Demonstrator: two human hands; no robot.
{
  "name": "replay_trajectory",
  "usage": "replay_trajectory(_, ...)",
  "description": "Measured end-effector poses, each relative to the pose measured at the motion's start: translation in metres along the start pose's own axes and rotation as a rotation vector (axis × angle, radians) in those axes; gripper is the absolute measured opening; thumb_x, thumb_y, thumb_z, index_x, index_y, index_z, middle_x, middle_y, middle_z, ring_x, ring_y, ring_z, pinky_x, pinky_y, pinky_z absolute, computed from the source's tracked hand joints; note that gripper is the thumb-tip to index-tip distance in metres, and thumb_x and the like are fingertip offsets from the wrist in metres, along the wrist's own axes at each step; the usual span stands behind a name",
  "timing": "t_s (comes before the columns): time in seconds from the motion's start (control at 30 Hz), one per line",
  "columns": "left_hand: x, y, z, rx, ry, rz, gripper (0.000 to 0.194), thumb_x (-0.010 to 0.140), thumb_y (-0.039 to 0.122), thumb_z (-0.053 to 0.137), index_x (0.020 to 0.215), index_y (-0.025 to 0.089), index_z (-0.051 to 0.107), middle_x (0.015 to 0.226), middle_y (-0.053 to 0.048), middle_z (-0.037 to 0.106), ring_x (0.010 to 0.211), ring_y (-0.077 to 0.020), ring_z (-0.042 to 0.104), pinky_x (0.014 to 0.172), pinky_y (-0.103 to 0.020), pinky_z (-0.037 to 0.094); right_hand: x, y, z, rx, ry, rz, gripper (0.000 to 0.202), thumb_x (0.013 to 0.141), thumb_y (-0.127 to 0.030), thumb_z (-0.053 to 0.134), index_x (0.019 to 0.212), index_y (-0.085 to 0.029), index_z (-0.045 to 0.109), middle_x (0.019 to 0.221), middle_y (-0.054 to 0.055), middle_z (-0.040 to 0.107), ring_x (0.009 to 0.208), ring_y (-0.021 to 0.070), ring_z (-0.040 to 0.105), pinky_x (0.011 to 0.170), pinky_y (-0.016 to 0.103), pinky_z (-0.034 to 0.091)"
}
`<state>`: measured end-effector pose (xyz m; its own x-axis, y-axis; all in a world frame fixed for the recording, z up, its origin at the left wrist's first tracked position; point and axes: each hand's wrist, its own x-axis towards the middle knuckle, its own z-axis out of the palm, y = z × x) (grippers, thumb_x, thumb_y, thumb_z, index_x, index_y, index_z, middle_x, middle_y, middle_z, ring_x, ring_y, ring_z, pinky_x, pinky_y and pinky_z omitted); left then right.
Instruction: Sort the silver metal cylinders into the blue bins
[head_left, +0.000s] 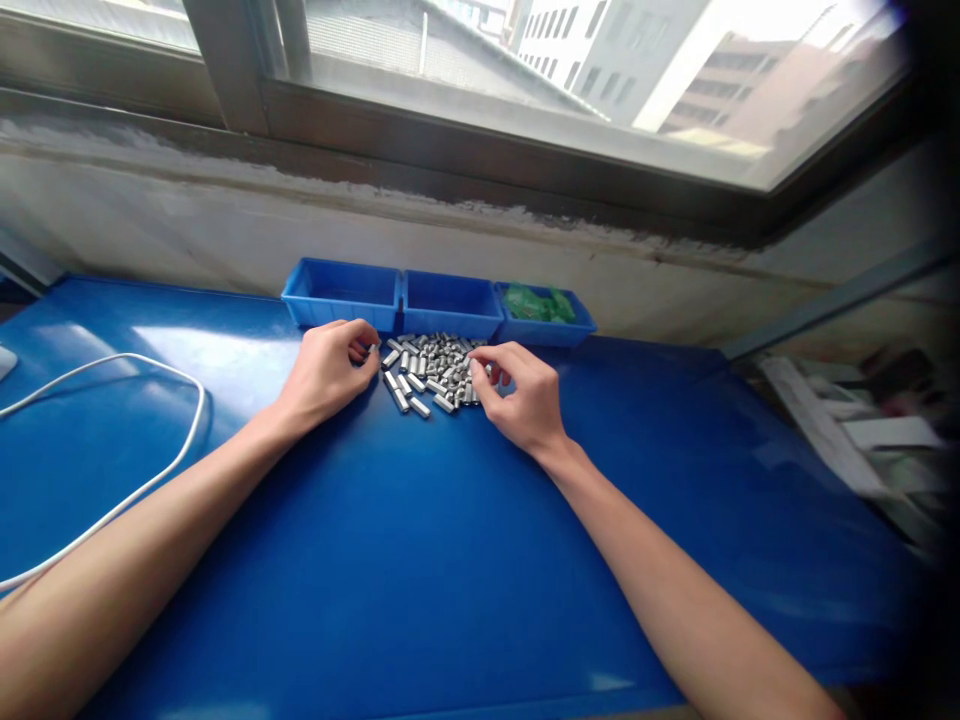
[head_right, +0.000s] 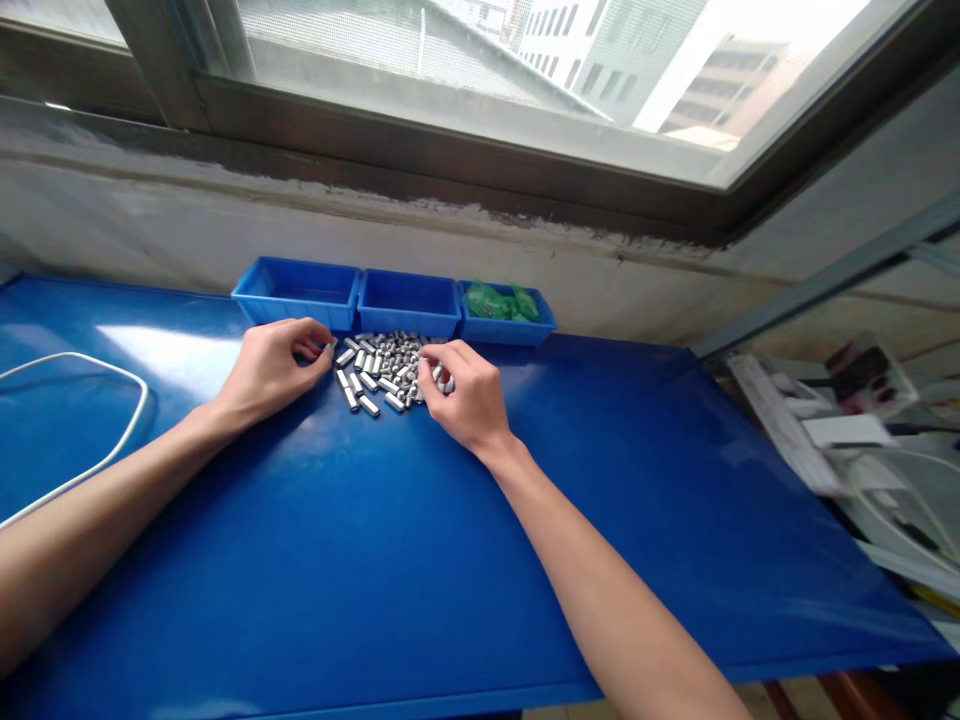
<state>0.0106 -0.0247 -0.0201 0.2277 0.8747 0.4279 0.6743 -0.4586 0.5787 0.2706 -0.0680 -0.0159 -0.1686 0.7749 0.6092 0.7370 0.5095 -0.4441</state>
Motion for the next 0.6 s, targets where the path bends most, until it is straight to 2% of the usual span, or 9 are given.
replay_trajectory(0.17,0.002,-0.002,-0.001,0.165,-0.016,0.045,0.026,0.086,0.024,0.059,0.111,0.019,0.066,0.089,-0.006,0.07,0.076,-0.0199,0.065,0.076,-0.033,0.054,0.004,-0.01,0.005,0.034,-0.052,-0.06,0.016,0.096,-0.027,0.056,0.099,-0.023,0.072,0.088,0.004,0.074,0.069,0.0174,0.064,0.075,0.034,0.056)
replay_trajectory(0.33,0.003,-0.003,0.0,0.126,0.036,0.071,0.022,0.094,0.026,0.055,0.112,0.021,0.067,0.099,-0.008,0.071,0.09,-0.0223,0.068,0.087,-0.037,0.055,0.023,-0.016,0.015,0.073,-0.12,-0.139,0.019,0.096,-0.026,0.055,0.101,-0.022,0.072,0.092,0.004,0.074,0.075,0.0171,0.066,0.079,0.032,0.055)
replay_trajectory(0.4,0.004,0.002,0.001,-0.037,0.079,0.057,0.021,0.096,0.03,0.057,0.11,0.02,0.068,0.102,-0.008,0.072,0.094,-0.0216,0.069,0.091,-0.038,0.056,0.028,-0.017,0.02,0.092,-0.1,-0.118,0.019,0.096,-0.026,0.055,0.102,-0.021,0.072,0.089,0.004,0.073,0.073,0.0164,0.066,0.078,0.031,0.055)
replay_trajectory(0.47,0.006,0.009,0.005,-0.352,0.081,-0.013,0.027,0.092,0.035,0.066,0.113,0.018,0.067,0.098,-0.007,0.073,0.09,-0.0194,0.071,0.09,-0.035,0.058,0.028,-0.017,0.023,0.125,-0.066,-0.042,0.019,0.096,-0.028,0.056,0.107,-0.022,0.071,0.087,0.002,0.073,0.068,0.0151,0.064,0.075,0.03,0.055)
replay_trajectory(0.53,0.008,0.015,0.009,-0.619,0.0,-0.071,0.042,0.084,0.04,0.077,0.117,0.017,0.065,0.097,-0.006,0.074,0.091,-0.0197,0.073,0.088,-0.034,0.06,0.025,-0.015,0.025,0.166,-0.04,0.01,0.024,0.095,-0.028,0.058,0.115,-0.023,0.069,0.089,0.001,0.073,0.064,0.0138,0.062,0.072,0.029,0.055)
replay_trajectory(0.6,0.008,0.018,0.013,-0.783,-0.043,-0.102,0.051,0.076,0.043,0.085,0.115,0.017,0.066,0.096,-0.006,0.076,0.091,-0.0205,0.074,0.09,-0.034,0.061,0.019,-0.013,0.026,0.205,-0.025,-0.013,0.032,0.093,-0.026,0.061,0.124,-0.023,0.066,0.095,0.001,0.075,0.064,0.0134,0.061,0.072,0.03,0.056)
